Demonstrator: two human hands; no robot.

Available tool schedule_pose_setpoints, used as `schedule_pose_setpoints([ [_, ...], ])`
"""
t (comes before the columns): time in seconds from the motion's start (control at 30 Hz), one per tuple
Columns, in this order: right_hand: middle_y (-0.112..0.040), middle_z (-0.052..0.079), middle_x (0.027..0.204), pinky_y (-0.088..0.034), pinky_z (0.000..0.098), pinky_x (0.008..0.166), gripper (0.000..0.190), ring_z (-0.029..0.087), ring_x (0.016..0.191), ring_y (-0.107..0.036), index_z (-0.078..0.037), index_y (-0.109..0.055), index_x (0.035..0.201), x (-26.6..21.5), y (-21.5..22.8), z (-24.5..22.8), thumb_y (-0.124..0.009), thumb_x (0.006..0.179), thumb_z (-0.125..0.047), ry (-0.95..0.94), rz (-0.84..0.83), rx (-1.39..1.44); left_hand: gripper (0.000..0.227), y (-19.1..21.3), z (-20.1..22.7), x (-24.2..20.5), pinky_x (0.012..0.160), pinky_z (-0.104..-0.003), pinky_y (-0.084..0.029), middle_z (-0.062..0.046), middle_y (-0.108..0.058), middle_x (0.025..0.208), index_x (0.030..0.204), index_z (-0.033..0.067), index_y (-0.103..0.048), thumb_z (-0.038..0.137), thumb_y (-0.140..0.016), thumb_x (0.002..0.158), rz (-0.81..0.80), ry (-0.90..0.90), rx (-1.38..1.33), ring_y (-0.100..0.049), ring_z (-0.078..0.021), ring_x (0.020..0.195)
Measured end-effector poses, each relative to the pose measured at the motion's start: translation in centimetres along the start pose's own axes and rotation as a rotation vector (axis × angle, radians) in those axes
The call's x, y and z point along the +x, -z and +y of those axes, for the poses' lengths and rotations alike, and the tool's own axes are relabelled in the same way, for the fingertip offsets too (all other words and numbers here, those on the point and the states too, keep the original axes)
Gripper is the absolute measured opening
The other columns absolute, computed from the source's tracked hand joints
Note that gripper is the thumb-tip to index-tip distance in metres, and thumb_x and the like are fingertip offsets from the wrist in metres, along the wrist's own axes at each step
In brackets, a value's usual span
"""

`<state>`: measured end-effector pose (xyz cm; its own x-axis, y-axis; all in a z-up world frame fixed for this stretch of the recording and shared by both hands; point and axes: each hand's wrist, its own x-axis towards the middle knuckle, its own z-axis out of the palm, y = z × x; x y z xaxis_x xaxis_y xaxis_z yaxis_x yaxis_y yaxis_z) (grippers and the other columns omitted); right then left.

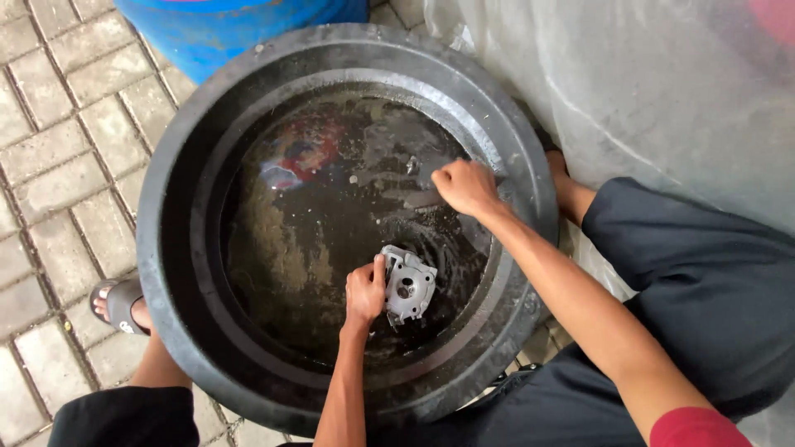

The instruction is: Cleaning a metal engine component in a basin of solvent using a brush to remove grease and debris.

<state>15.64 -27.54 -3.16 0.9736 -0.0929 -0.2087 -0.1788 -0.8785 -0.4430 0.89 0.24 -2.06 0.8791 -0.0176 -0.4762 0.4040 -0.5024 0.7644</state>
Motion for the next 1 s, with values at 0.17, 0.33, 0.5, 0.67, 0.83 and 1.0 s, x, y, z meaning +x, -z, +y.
schedule_pose_setpoints([
  [0.17,-0.063,0.011,0.062,-0.049,0.0406,0.06,0.065,0.028,0.058,-0.064,-0.007,-0.071,0.089,-5.3,3.7,-5.5,-0.039,0.101,-0.063,-0.143,-0.3,0.398,0.067,0.1,-0.1,0.3,0.071,-0.052,-0.045,-0.025,-0.058,0.058,0.057,0.0007,-0.057,0.05,-0.046,0.101,0.016,-0.009,-0.027,-0.061,-0.0443,0.067],
  [0.33,-0.048,0.0,0.074,-0.045,0.0213,0.049,0.061,0.008,0.057,-0.05,-0.006,-0.05,0.113,-8.3,5.9,-9.3,-0.043,0.101,-0.065,-0.271,-0.471,0.832,0.067,0.3,0.2,0.2,0.058,-0.042,-0.04,-0.011,-0.04,0.046,0.051,0.0092,-0.044,0.048,-0.043,0.105,0.056,-0.062,-0.093,-0.043,-0.0246,0.049],
  [0.5,-0.046,0.009,0.086,-0.05,0.0224,0.053,0.048,0.017,0.065,-0.051,0.005,-0.052,0.114,-9.5,4.3,-7.0,-0.064,0.069,0.013,-0.268,-0.396,1.016,0.068,0.3,0.5,-0.3,0.054,-0.04,-0.034,-0.008,-0.035,0.043,0.05,0.012,-0.042,0.048,-0.041,0.108,0.043,-0.109,-0.127,-0.033,-0.0198,0.045],
  [0.67,-0.067,0.022,0.084,-0.057,0.0348,0.073,0.031,0.023,0.073,-0.068,0.005,-0.058,0.102,-10.6,1.0,-4.4,-0.064,0.071,0.001,-0.41,-0.399,1.075,0.068,0.3,0.8,-0.3,0.053,-0.039,-0.031,-0.006,-0.031,0.043,0.05,0.0126,-0.04,0.047,-0.041,0.109,0.055,-0.146,-0.147,-0.028,-0.0175,0.045],
  [0.83,-0.068,0.019,0.078,-0.06,0.0388,0.071,0.032,0.025,0.071,-0.069,-0.001,-0.073,0.094,-10.1,-5.6,3.4,-0.068,0.064,-0.005,-0.479,-0.286,0.943,0.068,-0.1,-0.3,-0.3,0.052,-0.037,-0.031,-0.006,-0.032,0.042,0.048,0.0132,-0.039,0.047,-0.044,0.107,0.072,-0.133,-0.129,-0.028,-0.0177,0.043],
  [1.0,-0.065,0.019,0.097,-0.048,0.0443,0.084,0.048,0.033,0.096,-0.06,-0.003,-0.073,0.102,-9.5,-7.4,4.1,-0.074,0.058,-0.023,-0.565,-0.135,0.715,0.068,0.0,-0.1,-0.1,0.052,-0.039,-0.032,-0.007,-0.032,0.043,0.048,0.0117,-0.038,0.048,-0.045,0.106,0.09,-0.146,-0.138,-0.031,-0.0197,0.044],
])
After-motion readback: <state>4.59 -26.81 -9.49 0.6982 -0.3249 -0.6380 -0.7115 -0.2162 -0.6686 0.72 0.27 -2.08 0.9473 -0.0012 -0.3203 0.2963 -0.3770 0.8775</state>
